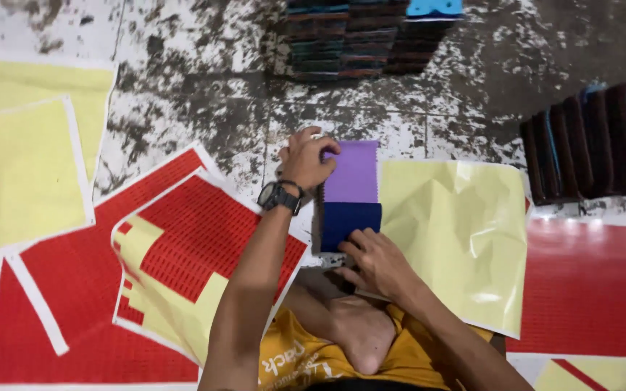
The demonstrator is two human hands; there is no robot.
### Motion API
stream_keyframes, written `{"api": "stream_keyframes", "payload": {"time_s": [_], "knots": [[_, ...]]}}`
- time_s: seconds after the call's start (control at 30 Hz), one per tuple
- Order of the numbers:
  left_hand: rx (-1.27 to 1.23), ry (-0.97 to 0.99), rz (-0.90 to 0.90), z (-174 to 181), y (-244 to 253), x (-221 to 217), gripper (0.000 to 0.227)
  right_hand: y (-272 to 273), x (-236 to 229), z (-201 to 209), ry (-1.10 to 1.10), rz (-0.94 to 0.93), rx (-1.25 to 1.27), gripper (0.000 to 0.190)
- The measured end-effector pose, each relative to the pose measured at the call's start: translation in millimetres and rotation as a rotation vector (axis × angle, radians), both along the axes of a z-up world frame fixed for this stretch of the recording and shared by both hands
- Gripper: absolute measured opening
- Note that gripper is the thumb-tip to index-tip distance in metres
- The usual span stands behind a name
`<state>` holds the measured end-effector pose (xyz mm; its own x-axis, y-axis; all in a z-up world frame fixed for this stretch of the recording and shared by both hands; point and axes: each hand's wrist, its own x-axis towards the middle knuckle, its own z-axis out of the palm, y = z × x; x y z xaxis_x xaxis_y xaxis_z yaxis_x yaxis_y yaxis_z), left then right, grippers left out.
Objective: The person sits on the floor and assembles notebooks by hand. They pick up stacks of colored paper, peel small red adhesive strips from a yellow backing sheet, and apply them to the spine of the paper stacks to bind them together.
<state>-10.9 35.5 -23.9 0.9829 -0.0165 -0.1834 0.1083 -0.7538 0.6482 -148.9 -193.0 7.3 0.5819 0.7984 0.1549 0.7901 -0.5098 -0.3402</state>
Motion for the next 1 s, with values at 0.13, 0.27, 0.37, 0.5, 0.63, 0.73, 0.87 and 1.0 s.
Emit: {"api": "stream_keyframes", "payload": {"time_s": [0.13, 0.27, 0.37, 0.5, 0.63, 0.73, 0.87, 1.0], "knots": [[0.038, -0.214, 0.019, 22.1, -22.7, -20.1, 0.031, -9.7, -2.5, 23.0, -0.017, -0.101, 0.129, 0.023], [-0.126, -0.607, -0.049, 59.0, -80.2, -50.9, 0.027, -81.9, -18.5, 37.3, -0.064, -0.548, 0.392, 0.029], [-0.321, -0.590, -0.231, 72.8, -139.0, -80.9, 0.027, -134.6, -49.4, 43.7, -0.141, -0.890, 0.349, 0.022], [-0.529, -0.448, -0.539, 74.0, -225.3, -119.8, 0.033, -158.7, -93.5, 40.6, -0.093, -1.059, 0.197, 0.022], [-0.496, -0.406, -0.738, 65.8, -275.9, -123.3, 0.038, -139.4, -115.4, 11.4, -0.129, -0.924, 0.168, 0.030], [-0.212, -0.323, -0.791, 65.9, -285.5, -124.9, 0.054, -134.6, -144.6, -7.0, -0.177, -0.960, 0.121, 0.026], [-0.038, -0.097, -0.791, 59.2, -274.8, -138.3, 0.076, -138.0, -156.5, 19.0, -0.051, -0.838, 0.396, 0.027], [0.004, 0.018, -0.731, 69.8, -267.1, -145.3, 0.078, -148.0, -170.5, 11.2, -0.042, -1.349, 0.531, 0.028]]}}
